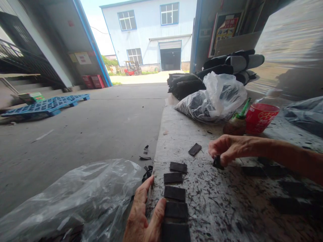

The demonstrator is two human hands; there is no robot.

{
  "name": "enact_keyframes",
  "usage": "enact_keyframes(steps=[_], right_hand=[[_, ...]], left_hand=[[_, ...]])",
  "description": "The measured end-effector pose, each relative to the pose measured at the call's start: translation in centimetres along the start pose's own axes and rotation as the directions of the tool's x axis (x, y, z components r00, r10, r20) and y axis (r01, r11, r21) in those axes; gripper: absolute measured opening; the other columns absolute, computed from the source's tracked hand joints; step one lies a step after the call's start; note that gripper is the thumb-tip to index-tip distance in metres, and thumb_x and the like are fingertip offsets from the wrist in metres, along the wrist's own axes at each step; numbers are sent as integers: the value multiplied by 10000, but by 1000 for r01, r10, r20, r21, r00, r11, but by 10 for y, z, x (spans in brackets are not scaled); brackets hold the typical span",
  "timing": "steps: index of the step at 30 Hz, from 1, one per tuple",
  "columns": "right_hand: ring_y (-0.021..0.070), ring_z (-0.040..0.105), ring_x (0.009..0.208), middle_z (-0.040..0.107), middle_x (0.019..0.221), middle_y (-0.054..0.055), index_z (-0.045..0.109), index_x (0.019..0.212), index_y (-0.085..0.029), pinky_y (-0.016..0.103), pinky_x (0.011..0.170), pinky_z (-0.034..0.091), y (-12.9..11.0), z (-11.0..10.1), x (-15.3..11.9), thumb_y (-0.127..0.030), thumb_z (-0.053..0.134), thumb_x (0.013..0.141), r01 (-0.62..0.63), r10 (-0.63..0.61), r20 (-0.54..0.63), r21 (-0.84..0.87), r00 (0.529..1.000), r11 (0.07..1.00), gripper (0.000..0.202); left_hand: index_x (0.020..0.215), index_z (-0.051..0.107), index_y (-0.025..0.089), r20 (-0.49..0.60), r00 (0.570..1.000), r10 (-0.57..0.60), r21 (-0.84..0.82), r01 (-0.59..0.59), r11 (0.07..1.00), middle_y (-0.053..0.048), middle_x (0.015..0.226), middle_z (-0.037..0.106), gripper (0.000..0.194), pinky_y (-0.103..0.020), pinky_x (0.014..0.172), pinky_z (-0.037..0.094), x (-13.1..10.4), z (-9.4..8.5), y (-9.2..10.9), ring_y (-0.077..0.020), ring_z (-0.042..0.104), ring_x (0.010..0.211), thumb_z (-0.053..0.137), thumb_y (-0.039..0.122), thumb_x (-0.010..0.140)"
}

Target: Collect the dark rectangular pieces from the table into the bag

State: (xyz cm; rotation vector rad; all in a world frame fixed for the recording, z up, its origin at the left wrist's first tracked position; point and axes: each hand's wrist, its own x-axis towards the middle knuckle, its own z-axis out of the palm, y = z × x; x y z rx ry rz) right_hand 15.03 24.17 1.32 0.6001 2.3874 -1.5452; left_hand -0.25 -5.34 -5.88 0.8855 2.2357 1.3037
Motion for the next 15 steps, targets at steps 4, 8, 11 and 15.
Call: enact_keyframes(steps=[4, 8, 11, 15], right_hand=[[66, 377, 512, 529, 625, -59, 557, 768, -166, 205, 491, 265, -6, -10, -8, -359, 739, 628, 43, -44, 10, 103, 999, 994, 300], [67, 397, 512, 552, 659, -53, 597, 861, -171, 199, 464, 244, -4, -18, -6, -360, 740, 643, 50, -45, -71, 80, 996, 996, 323], [75, 422, 542, 567, 689, -35, 630, 882, -165, 199, 476, 262, -3, -14, -11, -363, 719, 671, 42, -36, -64, 89, 997, 995, 302], [48, 322, 459, 486, 594, -64, 582, 769, -171, 191, 419, 207, -1, -3, -31, -380, 712, 678, -5, 29, -159, 150, 987, 989, 263]], left_hand=[[1329, 337, 258, 60, 997, 51, 45, -54, 998, -42, 1406, 406, 505, -429, 1083, 278, 2, -4, -14, -215, 361, 1283, 415, 499, 892], [1249, 463, 241, -93, 956, 279, 255, -248, 934, -58, 1320, 485, 409, -407, 1056, 318, 8, -14, -6, -224, 413, 1233, 459, 440, 892], [1119, 579, 233, -68, 884, 463, 416, -396, 818, -57, 1147, 582, 298, -388, 955, 394, 29, -14, 27, -229, 503, 1090, 465, 392, 896], [1033, 641, 187, 170, 861, 480, 488, -497, 718, -76, 1003, 623, 243, -389, 906, 400, 72, 14, 81, -246, 526, 993, 478, 309, 899]])
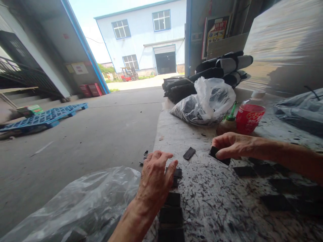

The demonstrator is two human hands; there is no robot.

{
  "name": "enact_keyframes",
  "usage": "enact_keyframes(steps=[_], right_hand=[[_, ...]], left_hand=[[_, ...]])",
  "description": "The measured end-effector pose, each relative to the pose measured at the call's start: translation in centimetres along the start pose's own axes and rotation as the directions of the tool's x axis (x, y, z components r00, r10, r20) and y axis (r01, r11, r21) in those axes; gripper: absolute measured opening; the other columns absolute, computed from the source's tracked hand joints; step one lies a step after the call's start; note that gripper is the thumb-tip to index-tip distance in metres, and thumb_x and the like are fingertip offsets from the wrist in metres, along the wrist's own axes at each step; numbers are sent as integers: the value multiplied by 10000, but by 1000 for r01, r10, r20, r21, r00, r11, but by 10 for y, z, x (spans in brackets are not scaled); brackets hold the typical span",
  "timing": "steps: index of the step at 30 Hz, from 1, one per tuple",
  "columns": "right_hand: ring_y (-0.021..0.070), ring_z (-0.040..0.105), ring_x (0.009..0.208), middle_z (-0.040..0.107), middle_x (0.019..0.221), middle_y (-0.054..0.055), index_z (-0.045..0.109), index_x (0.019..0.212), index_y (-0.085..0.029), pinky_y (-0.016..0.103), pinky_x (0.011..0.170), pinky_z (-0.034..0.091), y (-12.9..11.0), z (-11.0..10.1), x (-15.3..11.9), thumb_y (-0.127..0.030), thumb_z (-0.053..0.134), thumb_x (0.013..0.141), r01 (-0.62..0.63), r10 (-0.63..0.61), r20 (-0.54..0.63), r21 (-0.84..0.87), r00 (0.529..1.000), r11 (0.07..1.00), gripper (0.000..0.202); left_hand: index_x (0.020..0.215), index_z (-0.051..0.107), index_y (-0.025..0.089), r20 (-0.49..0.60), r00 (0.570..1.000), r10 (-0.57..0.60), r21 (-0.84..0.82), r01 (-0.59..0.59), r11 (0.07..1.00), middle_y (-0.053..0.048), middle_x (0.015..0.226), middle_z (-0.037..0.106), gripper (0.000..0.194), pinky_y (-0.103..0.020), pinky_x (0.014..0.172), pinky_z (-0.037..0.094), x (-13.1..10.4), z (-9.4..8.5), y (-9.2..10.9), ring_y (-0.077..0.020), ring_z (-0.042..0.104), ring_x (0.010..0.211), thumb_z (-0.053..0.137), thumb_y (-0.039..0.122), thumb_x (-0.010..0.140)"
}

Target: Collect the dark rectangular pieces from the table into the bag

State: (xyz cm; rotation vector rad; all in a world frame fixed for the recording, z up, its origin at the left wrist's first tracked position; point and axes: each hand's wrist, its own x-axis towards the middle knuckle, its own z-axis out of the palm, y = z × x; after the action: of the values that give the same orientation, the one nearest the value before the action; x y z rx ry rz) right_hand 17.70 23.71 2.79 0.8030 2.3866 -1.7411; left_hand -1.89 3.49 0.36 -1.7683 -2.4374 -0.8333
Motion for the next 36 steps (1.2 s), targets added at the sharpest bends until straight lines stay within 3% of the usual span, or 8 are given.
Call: enact_keyframes(steps=[5, 12, 18, 21, 27, 31, 34, 36], right_hand=[[56, 348, 469, 497, 613, -43, 560, 748, -181, 187, 410, 222, 9, 3, -38, -439, 717, 666, 13, -2, -74, 143, 997, 990, 313], [43, 307, 441, 471, 568, -46, 546, 740, -174, 176, 391, 198, 29, 3, -79, -448, 742, 611, -33, 56, -64, 318, 996, 947, 361], [42, 341, 462, 482, 577, -51, 544, 722, -165, 170, 426, 248, 42, 8, -97, -380, 736, 638, 19, 29, -107, 420, 994, 907, 300], [69, 427, 528, 531, 629, -29, 534, 716, -167, 186, 486, 323, 39, 13, -108, -401, 756, 622, 25, 27, -102, 478, 994, 878, 335], [112, 481, 573, 569, 704, -7, 614, 903, -211, 209, 487, 387, 31, 35, -145, -438, 770, 571, 39, 85, -190, 568, 978, 822, 431], [92, 462, 460, 521, 630, -40, 576, 1014, -241, 193, 404, 392, 44, 75, -173, -418, 691, 679, 46, 73, -123, 755, 990, 654, 396], [68, 391, 374, 467, 511, -59, 553, 897, -194, 158, 344, 315, 57, 118, -187, -464, 611, 774, 68, -46, -52, 848, 998, 526, 302], [35, 302, 340, 419, 475, -79, 528, 821, -175, 143, 341, 267, 60, 148, -193, -498, 591, 812, 75, -91, -36, 878, 995, 473, 330]], left_hand=[[991, 648, 148, 169, 985, 39, 129, -62, 990, -104, 1043, 623, 229, -458, 895, 407, 49, 28, 27, -281, 525, 1035, 621, 301, 824], [888, 617, 165, 224, 975, -5, 138, -27, 990, -50, 954, 612, 74, -453, 869, 414, 49, 36, 44, -237, 540, 965, 583, 178, 823], [810, 569, 174, 189, 977, -100, -170, 133, 976, -5, 815, 558, 38, -416, 804, 413, 58, 35, 47, -207, 527, 839, 595, 201, 806], [739, 526, 179, 235, 953, -191, -447, 281, 849, 36, 662, 489, 128, -344, 661, 422, 54, 27, 59, -158, 493, 650, 595, 260, 810], [982, 500, 182, 430, 862, -269, -820, 498, 283, 65, 689, 520, 388, -191, 450, 401, -25, 13, 113, -78, 512, 533, 695, 402, 729], [985, 533, 206, 481, 807, -342, -845, 531, 65, 96, 621, 510, 561, -184, 366, 403, -91, 8, 152, -85, 510, 437, 824, 466, 582], [945, 588, 226, 456, 786, -418, -881, 464, -90, 66, 638, 578, 516, -183, 392, 424, -131, 3, 176, -93, 532, 437, 860, 409, 547], [928, 611, 247, 415, 781, -466, -905, 409, -120, 52, 641, 604, 458, -167, 409, 415, -156, 4, 186, -87, 537, 435, 856, 378, 564]])
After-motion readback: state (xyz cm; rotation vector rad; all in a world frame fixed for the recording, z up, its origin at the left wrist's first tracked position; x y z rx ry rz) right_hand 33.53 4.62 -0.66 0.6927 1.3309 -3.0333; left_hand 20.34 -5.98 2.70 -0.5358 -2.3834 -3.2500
